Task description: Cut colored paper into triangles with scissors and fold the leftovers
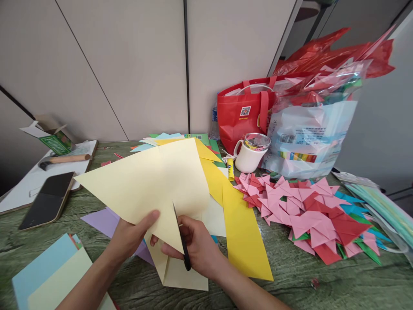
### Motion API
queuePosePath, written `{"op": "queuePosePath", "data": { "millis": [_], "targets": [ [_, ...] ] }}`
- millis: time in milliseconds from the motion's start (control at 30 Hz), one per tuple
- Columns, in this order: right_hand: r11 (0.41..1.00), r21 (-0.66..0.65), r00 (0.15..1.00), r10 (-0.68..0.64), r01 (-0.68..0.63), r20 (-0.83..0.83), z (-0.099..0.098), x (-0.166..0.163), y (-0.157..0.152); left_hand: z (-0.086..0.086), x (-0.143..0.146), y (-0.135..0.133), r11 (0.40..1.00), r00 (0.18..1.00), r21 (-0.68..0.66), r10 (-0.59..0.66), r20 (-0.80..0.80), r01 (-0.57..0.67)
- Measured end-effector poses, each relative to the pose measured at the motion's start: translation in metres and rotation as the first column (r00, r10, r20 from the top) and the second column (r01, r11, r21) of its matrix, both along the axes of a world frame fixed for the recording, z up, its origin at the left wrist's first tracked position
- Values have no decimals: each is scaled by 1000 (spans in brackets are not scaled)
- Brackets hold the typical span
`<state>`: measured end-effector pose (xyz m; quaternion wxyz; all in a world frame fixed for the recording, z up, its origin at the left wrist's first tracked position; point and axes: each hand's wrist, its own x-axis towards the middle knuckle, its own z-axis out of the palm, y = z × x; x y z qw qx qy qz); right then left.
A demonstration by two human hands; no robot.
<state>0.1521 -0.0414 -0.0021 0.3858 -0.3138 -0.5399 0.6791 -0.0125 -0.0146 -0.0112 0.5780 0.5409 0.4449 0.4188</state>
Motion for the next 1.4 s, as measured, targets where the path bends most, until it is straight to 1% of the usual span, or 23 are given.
{"op": "queuePosePath", "data": {
  "millis": [167, 367, 467, 767, 900, 1267, 1400],
  "targets": [
    [1000, 0, 1000, 21, -21, -23, -1, 2, 0, -1, -1, 1, 1000, 1000, 25, 18, -7, -17],
    [991, -131, 1000, -25, 25, -2, -6, 0, 0, 3, 1, 0, 999, 999, 34, 9, -31, -8],
    [987, -159, 999, -32, 33, 6, -5, 0, 0, 3, 1, 0, 999, 999, 47, 12, -39, -10],
    [991, -132, 999, -17, 22, 40, 1, -2, 0, 2, 1, -1, 1000, 1000, -7, 2, 6, -2],
    [988, -152, 999, -27, 31, 33, 3, -3, 0, 2, 1, -1, 1000, 1000, -3, -7, 20, 7],
    [978, -197, 996, -55, 68, 67, -5, -4, -1, 2, 0, -1, 1000, 1000, 1, -19, -10, 19],
    [981, -185, 997, -56, 63, 45, -7, -3, -1, -1, 0, 0, 1000, 999, -13, -20, 25, 20]
  ]
}}
